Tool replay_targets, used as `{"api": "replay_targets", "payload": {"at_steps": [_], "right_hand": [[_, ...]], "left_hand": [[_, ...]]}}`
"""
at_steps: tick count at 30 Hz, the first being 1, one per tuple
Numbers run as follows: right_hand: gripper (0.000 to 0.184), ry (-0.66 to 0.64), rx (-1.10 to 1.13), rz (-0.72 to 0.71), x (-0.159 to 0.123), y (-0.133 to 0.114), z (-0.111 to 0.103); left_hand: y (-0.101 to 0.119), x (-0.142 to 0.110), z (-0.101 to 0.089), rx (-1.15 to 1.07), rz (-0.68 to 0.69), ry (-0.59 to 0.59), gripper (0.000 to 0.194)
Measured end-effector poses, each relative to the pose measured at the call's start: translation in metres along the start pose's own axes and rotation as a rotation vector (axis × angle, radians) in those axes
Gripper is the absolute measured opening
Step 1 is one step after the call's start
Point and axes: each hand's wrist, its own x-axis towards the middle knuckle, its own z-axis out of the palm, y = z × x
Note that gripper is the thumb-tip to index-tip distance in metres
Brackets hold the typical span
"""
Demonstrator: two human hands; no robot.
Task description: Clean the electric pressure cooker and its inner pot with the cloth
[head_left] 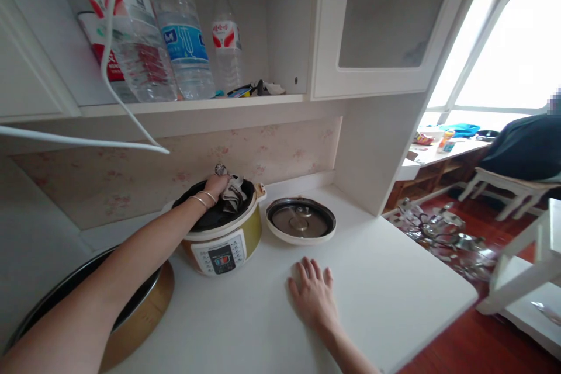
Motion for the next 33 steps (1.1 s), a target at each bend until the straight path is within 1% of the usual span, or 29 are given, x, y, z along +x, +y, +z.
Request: {"api": "replay_targets", "payload": {"at_steps": [2,4,6,7,9,11,13,15,16,18,20,22,24,26,29,30,31,33], "right_hand": [[0.051,0.002,0.000,-0.003,0.000,0.000,0.000],[0.051,0.011,0.000,-0.010,0.000,0.001,0.001],[0.052,0.021,-0.005,-0.016,0.000,0.001,0.003],[0.052,0.026,-0.010,-0.020,0.000,0.001,0.003],[0.052,0.040,-0.021,-0.026,-0.001,0.001,0.004],[0.052,0.052,-0.030,-0.034,-0.002,0.001,0.005],[0.052,0.053,-0.039,-0.040,-0.003,0.000,0.005],[0.052,0.042,-0.049,-0.044,-0.004,0.000,0.006],[0.053,0.038,-0.055,-0.044,-0.005,-0.001,0.006],[0.053,0.031,-0.068,-0.042,-0.006,-0.001,0.006],[0.054,0.024,-0.079,-0.046,-0.008,-0.001,0.006],[0.056,0.010,-0.085,-0.049,-0.009,-0.001,0.007],[0.056,-0.004,-0.090,-0.043,-0.011,-0.001,0.008],[0.056,-0.011,-0.101,-0.040,-0.012,0.000,0.010],[0.057,-0.016,-0.123,-0.042,-0.013,0.000,0.013],[0.057,-0.016,-0.128,-0.043,-0.013,0.000,0.013],[0.057,-0.016,-0.132,-0.044,-0.014,0.000,0.013],[0.057,-0.009,-0.135,-0.051,-0.014,0.000,0.013]], "left_hand": [[0.002,-0.008,0.000,-0.053,-0.044,0.019,0.041],[0.008,-0.020,-0.002,-0.123,-0.043,-0.027,0.039],[0.016,-0.034,-0.011,-0.112,0.010,-0.096,0.032],[0.020,-0.041,-0.018,-0.065,0.049,-0.119,0.028],[0.029,-0.057,-0.037,0.076,0.146,-0.122,0.026],[0.037,-0.077,-0.056,0.213,0.239,-0.081,0.030],[0.044,-0.103,-0.071,0.341,0.288,0.005,0.036],[0.050,-0.135,-0.077,0.465,0.301,0.130,0.045],[0.051,-0.152,-0.077,0.512,0.319,0.189,0.050],[0.051,-0.187,-0.069,0.564,0.411,0.268,0.056],[0.045,-0.222,-0.053,0.567,0.544,0.282,0.054],[0.030,-0.254,-0.031,0.541,0.636,0.245,0.050],[0.009,-0.285,-0.005,0.512,0.680,0.148,0.045],[-0.017,-0.312,0.024,0.467,0.683,0.017,0.043],[-0.059,-0.346,0.061,0.384,0.609,-0.216,0.044],[-0.071,-0.355,0.070,0.359,0.570,-0.252,0.047],[-0.082,-0.363,0.076,0.338,0.523,-0.257,0.051],[-0.098,-0.376,0.081,0.314,0.434,-0.235,0.060]]}}
